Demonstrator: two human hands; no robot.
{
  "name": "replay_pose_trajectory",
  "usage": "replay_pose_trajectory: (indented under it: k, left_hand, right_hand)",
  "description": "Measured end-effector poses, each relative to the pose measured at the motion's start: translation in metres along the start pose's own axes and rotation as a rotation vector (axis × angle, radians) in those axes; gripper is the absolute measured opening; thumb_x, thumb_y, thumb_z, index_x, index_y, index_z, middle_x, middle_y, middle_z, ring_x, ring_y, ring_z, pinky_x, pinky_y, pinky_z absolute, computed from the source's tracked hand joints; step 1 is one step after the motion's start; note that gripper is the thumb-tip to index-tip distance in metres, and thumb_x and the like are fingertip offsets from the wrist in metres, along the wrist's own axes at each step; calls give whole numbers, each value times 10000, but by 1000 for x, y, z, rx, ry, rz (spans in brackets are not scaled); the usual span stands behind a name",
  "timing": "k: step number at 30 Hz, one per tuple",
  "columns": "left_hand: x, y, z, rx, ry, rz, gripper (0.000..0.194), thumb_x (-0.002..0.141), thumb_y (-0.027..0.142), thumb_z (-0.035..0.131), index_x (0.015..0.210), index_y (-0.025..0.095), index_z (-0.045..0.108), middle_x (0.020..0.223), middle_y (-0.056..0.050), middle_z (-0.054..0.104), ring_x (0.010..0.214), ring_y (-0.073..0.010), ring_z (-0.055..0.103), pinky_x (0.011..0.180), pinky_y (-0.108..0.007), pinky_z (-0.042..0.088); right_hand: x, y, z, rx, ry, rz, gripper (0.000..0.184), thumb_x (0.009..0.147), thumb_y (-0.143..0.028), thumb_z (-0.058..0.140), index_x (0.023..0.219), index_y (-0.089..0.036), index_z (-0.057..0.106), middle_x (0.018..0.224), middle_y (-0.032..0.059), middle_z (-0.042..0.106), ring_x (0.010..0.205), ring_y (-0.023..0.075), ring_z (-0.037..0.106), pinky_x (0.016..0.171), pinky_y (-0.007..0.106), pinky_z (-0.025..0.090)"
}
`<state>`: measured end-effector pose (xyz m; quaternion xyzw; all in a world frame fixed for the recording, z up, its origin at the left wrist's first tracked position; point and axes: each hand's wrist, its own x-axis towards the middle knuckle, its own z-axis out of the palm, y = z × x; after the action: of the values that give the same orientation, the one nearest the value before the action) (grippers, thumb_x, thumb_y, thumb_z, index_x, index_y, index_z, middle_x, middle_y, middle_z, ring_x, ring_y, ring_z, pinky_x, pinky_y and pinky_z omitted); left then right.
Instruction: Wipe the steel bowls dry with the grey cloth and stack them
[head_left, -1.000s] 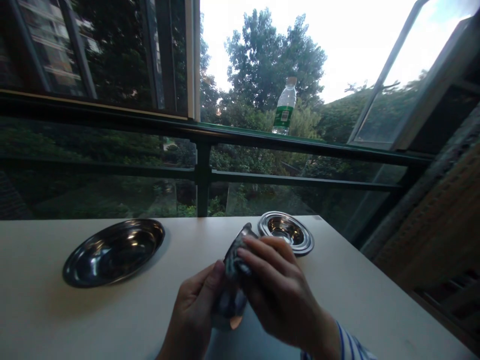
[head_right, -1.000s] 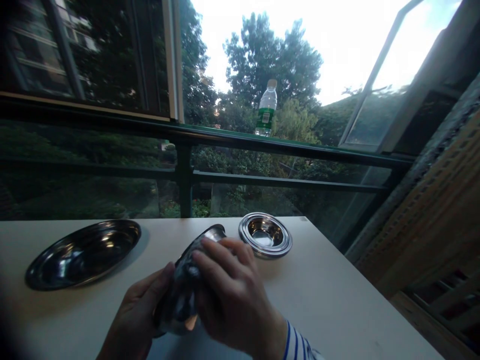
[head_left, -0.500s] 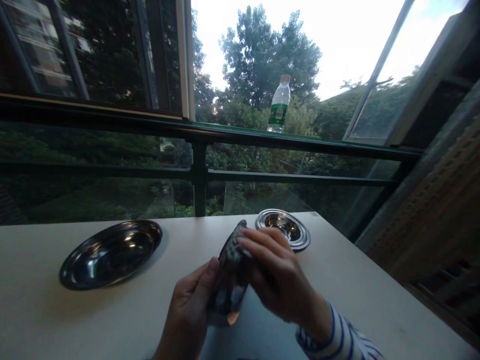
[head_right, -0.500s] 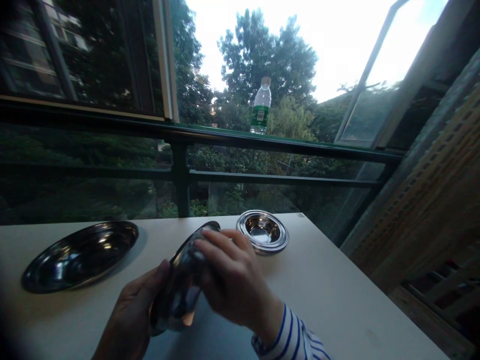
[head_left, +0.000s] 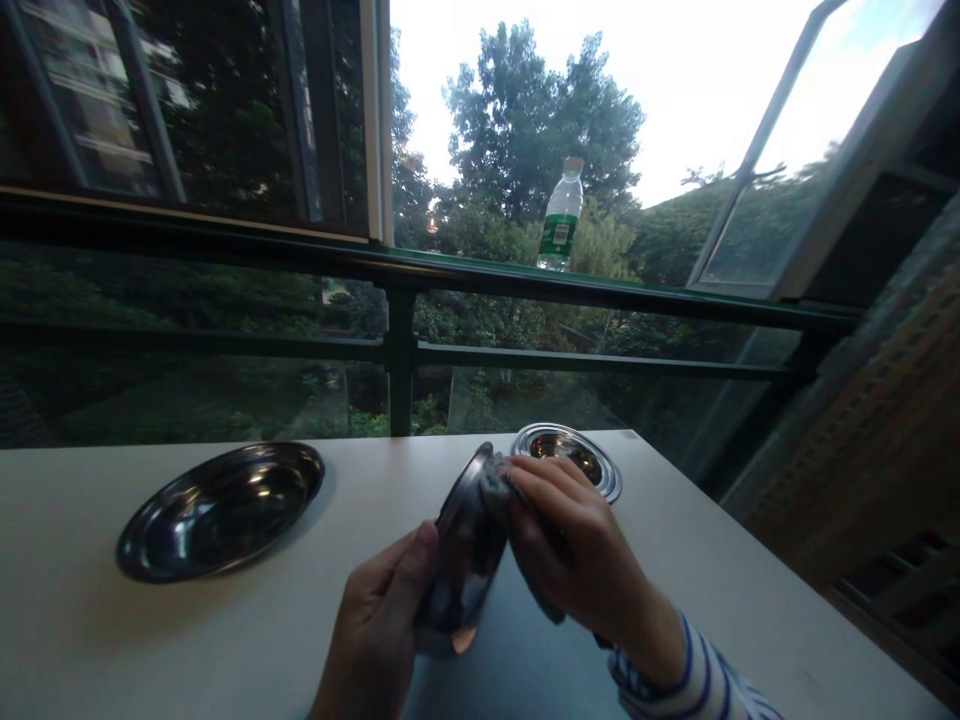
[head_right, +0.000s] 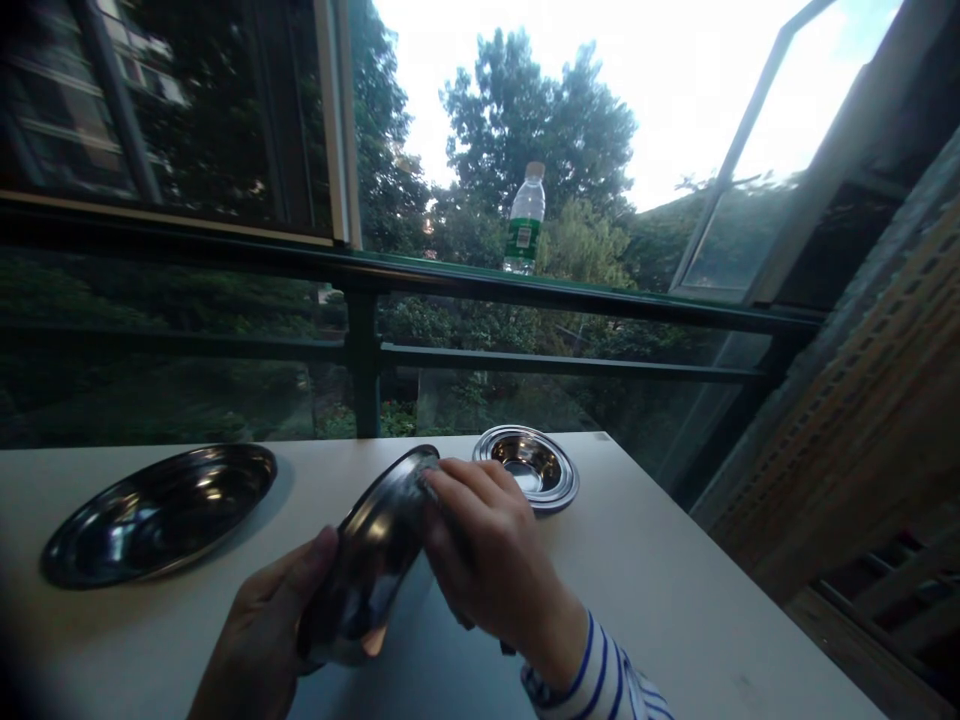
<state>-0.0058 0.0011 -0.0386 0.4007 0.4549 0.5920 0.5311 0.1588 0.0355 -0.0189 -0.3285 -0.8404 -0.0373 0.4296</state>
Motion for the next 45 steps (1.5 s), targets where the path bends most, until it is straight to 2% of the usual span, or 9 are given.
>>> replay_pose_trajectory:
  k: [4,10,16,23,26,30,34,38,45]
  left_hand:
    - [1,-2,-1,-31,-10,13,374,641,513,663,559,152,608,526,16,522,496,-100,447,465,-198,363]
    - [-4,2,3,-4,32,-19,384,647,526,644,562,152,620,538,-1,571,531,-120,500,504,-204,389]
    - [-1,0,2,-10,37,12,382,653,513,648,568,143,604,520,16,530,495,-100,455,454,-198,374]
    - [6,5,4,-143,9,-72,236,693,381,652,738,149,646,653,5,620,664,-140,569,583,-209,444]
    - [5,9,4,-178,6,-83,200,724,330,621,802,148,654,688,4,646,683,-139,585,620,-211,447]
    - [4,13,3,-147,23,-88,234,756,308,571,904,145,652,722,-11,683,679,-153,604,598,-217,451]
    - [6,15,3,-139,84,-37,297,760,337,573,969,145,659,838,-36,713,803,-177,631,733,-245,474]
    - [8,9,3,-161,63,-47,391,707,387,645,1022,157,676,898,-49,723,868,-205,639,838,-294,472]
    - [2,-4,1,-59,7,26,339,676,417,677,920,190,735,810,-47,738,776,-207,655,809,-298,492]
  right_hand:
    - [-3,-6,-1,-17,-60,-218,354,784,-234,565,1133,-177,554,1184,103,558,1029,256,484,857,437,434]
    - [0,2,0,11,-14,12,293,848,-152,453,1123,-164,553,1098,106,594,945,218,520,824,418,454]
    - [-5,-12,2,22,-45,-239,350,762,-179,559,1111,-152,561,1168,114,565,1032,233,477,872,405,438]
    - [-10,-15,8,-68,-73,-293,413,762,-256,595,1154,-137,543,1199,119,549,1037,265,450,843,425,436]
    - [-11,-15,11,-130,-32,-244,389,794,-223,575,1168,-122,536,1189,137,550,1021,261,466,826,423,444]
    - [-12,-18,15,-188,-14,-171,373,820,-201,550,1186,-130,527,1186,145,549,991,258,485,802,429,452]
    - [-12,-24,17,-201,-35,-237,400,812,-242,541,1185,-96,525,1188,172,547,980,275,486,766,429,466]
    - [-11,-22,18,-177,-22,-285,359,800,-222,540,1143,-117,553,1142,145,582,945,258,496,742,397,472]
    - [-6,-5,9,-21,-38,36,310,855,-147,440,1149,-167,537,1103,111,585,953,225,508,808,420,467]
